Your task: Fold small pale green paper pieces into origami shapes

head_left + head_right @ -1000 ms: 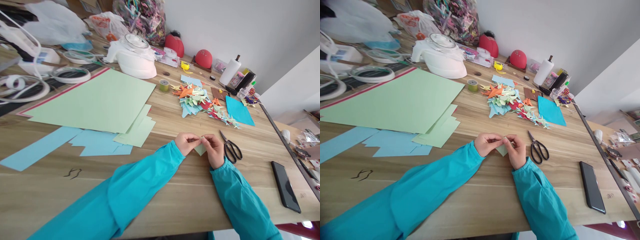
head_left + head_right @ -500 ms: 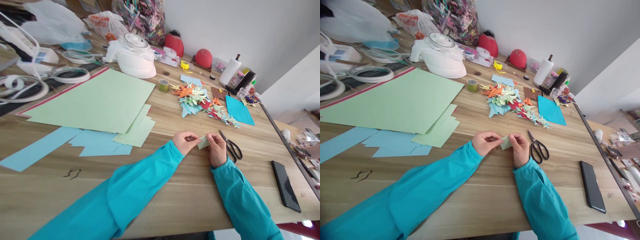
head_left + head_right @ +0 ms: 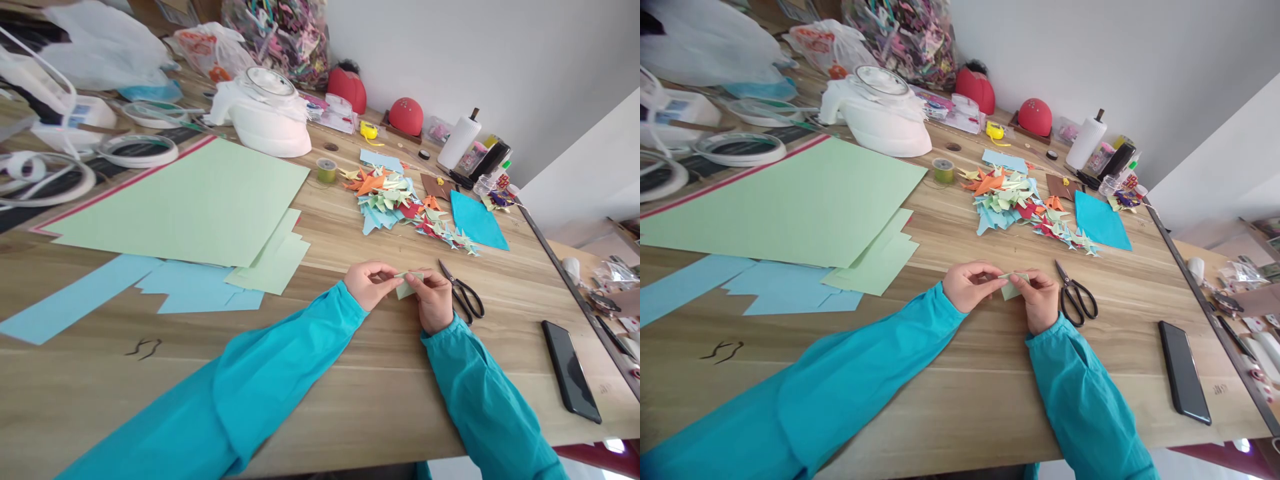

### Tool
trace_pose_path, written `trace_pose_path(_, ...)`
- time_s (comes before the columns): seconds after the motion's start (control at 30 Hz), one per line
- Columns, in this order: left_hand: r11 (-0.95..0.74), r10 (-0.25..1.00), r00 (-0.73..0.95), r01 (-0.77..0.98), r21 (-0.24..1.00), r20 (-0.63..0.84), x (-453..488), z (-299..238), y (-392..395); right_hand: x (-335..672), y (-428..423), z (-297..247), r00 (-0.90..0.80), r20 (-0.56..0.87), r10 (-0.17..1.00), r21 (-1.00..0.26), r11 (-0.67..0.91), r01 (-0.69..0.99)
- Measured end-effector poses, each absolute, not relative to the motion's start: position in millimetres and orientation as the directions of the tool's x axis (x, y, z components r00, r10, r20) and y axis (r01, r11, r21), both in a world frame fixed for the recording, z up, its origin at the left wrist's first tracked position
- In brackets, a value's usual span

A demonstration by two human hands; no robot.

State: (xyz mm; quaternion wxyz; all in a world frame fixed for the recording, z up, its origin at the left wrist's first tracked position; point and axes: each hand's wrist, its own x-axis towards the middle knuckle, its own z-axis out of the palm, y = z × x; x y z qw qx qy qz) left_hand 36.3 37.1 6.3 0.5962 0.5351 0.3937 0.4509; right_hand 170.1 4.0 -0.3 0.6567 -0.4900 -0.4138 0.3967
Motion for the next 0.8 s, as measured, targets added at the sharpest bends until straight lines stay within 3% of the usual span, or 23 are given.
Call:
trace_pose_path(0.4, 0.152, 0.95, 0.308, -0.312, 0.938, -0.051, 39, 3, 45, 170, 3, 1, 0.301, 0.053, 0.952, -0.992, 0.084, -0.091)
trace_pose_path(0.57, 0.196, 0.878, 0.468, -0.158, 0.968, -0.101, 40, 7, 36, 170, 2, 1, 0.332, 0.045, 0.942, -0.99, 0.087, -0.114)
trace_pose_path(0.8, 0.152, 0.868, 0.48, -0.012, 0.988, -0.127, 40, 5, 34, 168, 1, 2, 0.329, 0.065, 0.942, -0.987, 0.111, -0.12)
